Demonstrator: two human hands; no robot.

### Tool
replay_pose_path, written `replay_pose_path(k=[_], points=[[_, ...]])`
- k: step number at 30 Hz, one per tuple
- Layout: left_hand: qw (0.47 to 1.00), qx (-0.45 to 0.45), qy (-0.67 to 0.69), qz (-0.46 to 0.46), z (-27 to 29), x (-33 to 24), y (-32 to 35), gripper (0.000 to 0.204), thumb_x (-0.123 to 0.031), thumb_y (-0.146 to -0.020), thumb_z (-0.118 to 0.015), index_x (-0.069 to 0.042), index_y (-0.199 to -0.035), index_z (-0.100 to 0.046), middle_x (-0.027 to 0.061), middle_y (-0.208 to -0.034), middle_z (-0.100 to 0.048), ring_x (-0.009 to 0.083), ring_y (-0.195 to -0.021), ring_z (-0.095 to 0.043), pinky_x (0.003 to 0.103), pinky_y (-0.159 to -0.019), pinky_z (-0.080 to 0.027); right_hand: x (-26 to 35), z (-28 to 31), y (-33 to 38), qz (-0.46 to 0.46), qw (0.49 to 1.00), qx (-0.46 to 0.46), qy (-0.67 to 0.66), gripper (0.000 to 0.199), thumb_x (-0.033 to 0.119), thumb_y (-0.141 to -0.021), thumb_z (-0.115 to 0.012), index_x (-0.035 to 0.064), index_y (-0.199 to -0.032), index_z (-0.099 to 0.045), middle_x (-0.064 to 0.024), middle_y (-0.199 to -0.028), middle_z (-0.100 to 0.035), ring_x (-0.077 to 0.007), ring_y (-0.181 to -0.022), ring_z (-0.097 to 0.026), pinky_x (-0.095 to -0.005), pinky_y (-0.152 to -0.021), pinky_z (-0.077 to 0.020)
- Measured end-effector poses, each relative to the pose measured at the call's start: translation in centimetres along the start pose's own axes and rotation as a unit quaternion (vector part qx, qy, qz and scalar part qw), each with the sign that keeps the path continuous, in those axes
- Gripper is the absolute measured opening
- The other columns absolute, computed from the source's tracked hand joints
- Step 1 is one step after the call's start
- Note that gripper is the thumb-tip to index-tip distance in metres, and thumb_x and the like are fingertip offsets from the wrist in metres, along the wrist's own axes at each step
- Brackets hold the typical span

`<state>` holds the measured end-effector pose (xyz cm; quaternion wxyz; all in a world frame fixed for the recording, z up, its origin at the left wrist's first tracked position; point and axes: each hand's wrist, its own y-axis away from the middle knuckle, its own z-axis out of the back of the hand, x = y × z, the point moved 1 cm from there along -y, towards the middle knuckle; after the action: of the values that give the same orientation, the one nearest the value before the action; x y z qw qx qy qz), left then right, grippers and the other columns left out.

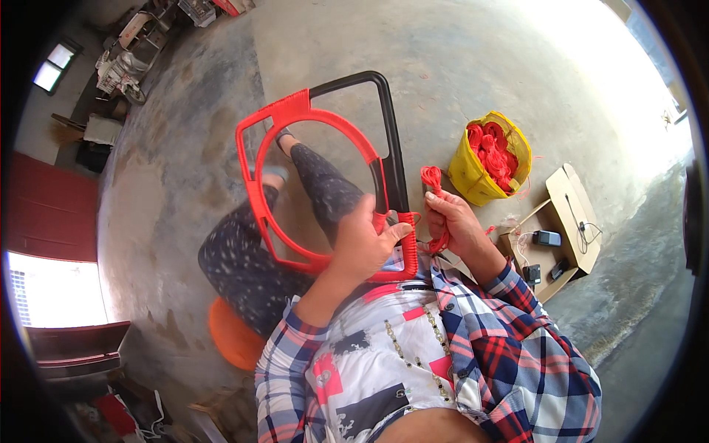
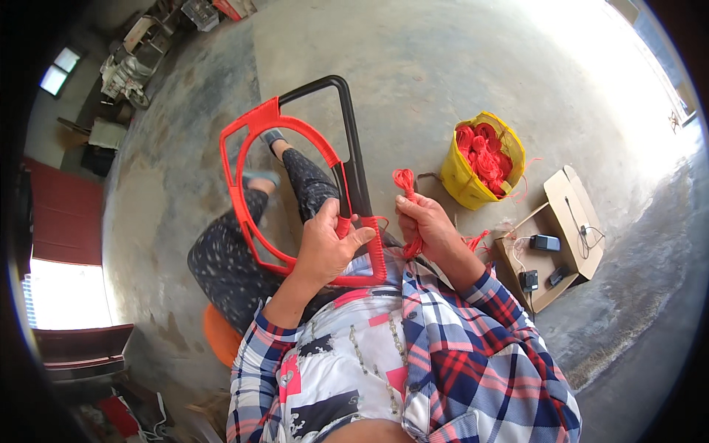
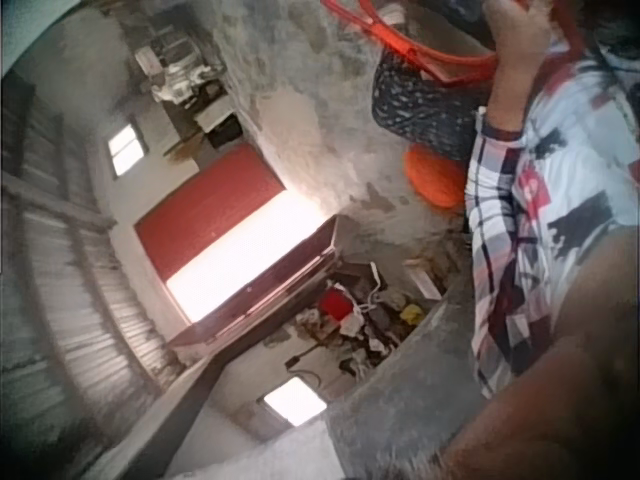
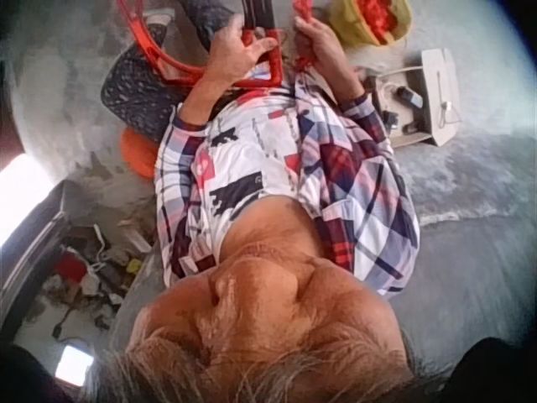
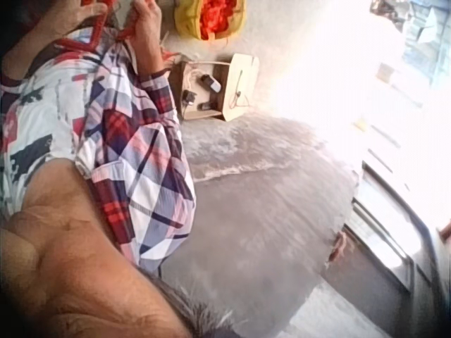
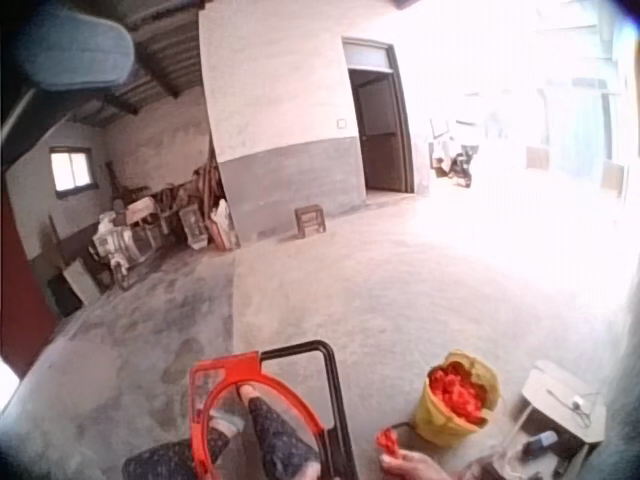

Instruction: Weaving or netting red cord onto a red plastic hoop frame.

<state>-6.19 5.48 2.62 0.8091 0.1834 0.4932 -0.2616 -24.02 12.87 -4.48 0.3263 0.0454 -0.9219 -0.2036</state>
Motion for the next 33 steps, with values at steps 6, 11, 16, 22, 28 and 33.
replay_pose_path(k=[6,11,16,22,28,33], points=[[0.994,-0.036,-0.104,0.011,3.2,-0.5,0.8,0.032,-0.018,-0.079,-0.078,-0.002,-0.083,-0.050,0.0018,-0.064,-0.055,0.0062,-0.061,-0.049,0.027,-0.055,-0.044,-1.0,-2.6,0.0,-0.022,0.998,0.053,0.014,0.016,0.021,-0.096,-0.056,0.0098,-0.085,-0.051,0.0075,-0.059,-0.036,-0.0029,-0.048,-0.030,-0.0202,-0.042,-0.0244],[0.981,-0.013,0.077,0.176,6.0,3.3,4.2,0.018,-0.012,-0.087,-0.067,-0.005,-0.089,-0.050,-0.0010,-0.062,-0.050,0.0020,-0.048,-0.042,0.020,-0.042,-0.034,-2.2,-5.1,-0.6,-0.093,0.989,0.084,0.074,0.017,0.022,-0.096,-0.055,0.0083,-0.086,-0.053,0.0064,-0.059,-0.037,-0.0038,-0.048,-0.032,-0.0203,-0.043,-0.0255],[0.919,0.005,0.273,0.284,5.7,5.7,7.2,0.015,-0.013,-0.090,-0.063,-0.004,-0.092,-0.052,0.0013,-0.060,-0.052,0.0066,-0.040,-0.043,0.020,-0.036,-0.032,-4.8,-6.9,-1.5,-0.173,0.970,0.108,0.135,0.022,0.025,-0.096,-0.055,0.0033,-0.096,-0.058,0.0073,-0.061,-0.038,-0.0037,-0.049,-0.032,-0.0208,-0.043,-0.0263],[0.882,0.000,0.379,0.282,6.1,6.8,7.0,0.011,-0.013,-0.093,-0.055,-0.003,-0.095,-0.052,0.0063,-0.064,-0.055,0.0125,-0.042,-0.048,0.022,-0.038,-0.037,-6.6,-9.8,-2.8,-0.190,0.961,0.144,0.139,0.028,0.020,-0.094,-0.058,-0.0025,-0.110,-0.059,-0.0091,-0.094,-0.066,-0.0144,-0.081,-0.063,-0.0277,-0.074,-0.0515],[0.869,-0.033,0.418,0.263,5.8,7.7,7.2,0.008,-0.009,-0.092,-0.054,-0.002,-0.092,-0.050,0.0083,-0.066,-0.055,0.0128,-0.044,-0.048,0.023,-0.037,-0.039,-6.3,-11.1,-2.2,-0.220,0.942,0.173,0.187,0.021,0.016,-0.093,-0.059,-0.0032,-0.102,-0.063,-0.0071,-0.090,-0.065,-0.0140,-0.080,-0.063,-0.0274,-0.075,-0.0520],[0.860,-0.072,0.425,0.273,5.7,7.5,6.7,0.008,-0.008,-0.092,-0.054,-0.003,-0.088,-0.049,0.0075,-0.063,-0.054,0.0129,-0.041,-0.046,0.023,-0.036,-0.037,-7.0,-10.2,-2.0,-0.201,0.925,0.200,0.253,0.020,0.017,-0.094,-0.059,0.0002,-0.103,-0.063,-0.0033,-0.088,-0.064,-0.0097,-0.079,-0.059,-0.0255,-0.074,-0.0495]])
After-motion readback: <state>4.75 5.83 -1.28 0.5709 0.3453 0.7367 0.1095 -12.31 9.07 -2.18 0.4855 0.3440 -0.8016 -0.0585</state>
